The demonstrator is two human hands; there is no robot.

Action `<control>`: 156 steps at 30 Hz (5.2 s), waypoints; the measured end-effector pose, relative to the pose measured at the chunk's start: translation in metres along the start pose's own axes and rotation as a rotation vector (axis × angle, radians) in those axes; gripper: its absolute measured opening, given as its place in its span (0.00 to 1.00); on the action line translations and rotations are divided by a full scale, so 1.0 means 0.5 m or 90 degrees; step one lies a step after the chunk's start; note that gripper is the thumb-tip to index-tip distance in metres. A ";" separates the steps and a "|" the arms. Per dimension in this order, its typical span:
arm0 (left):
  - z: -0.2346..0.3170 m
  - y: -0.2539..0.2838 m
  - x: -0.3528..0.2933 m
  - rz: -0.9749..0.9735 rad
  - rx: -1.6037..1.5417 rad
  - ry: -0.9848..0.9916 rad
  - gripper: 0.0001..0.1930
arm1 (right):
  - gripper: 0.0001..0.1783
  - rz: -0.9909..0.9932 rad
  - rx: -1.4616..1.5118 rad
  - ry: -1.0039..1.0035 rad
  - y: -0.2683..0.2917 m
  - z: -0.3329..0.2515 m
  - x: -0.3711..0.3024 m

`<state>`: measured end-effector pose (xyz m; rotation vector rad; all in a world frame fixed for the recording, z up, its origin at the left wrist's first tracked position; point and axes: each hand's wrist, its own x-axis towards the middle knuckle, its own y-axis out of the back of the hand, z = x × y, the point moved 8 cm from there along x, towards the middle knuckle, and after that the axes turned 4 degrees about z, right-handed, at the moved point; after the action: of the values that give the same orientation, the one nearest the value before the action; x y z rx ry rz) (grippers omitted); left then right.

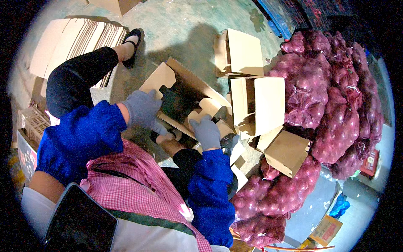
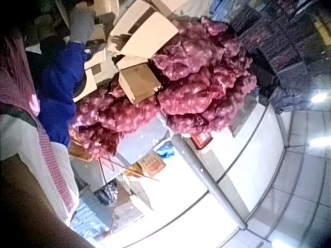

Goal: The person assembles cardboard boxes by hand and secures them with packing tape using a handheld dispenser.

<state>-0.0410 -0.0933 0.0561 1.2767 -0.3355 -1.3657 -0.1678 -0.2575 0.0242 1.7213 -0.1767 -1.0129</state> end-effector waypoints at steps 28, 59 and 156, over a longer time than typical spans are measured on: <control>0.079 -0.081 0.042 0.467 0.027 -0.104 0.18 | 0.24 0.462 -0.033 0.207 0.128 -0.087 0.021; -0.147 -0.062 0.064 0.273 -0.636 0.144 0.47 | 0.28 0.377 0.100 0.038 -0.040 0.011 0.046; 0.025 -0.052 0.118 0.283 0.088 -0.237 0.51 | 0.45 0.279 0.034 0.158 -0.009 -0.002 0.047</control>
<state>-0.0483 -0.1410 0.0120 0.9731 -0.9275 -1.1997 -0.1539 -0.2683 0.0080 1.7381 -0.4020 -0.4736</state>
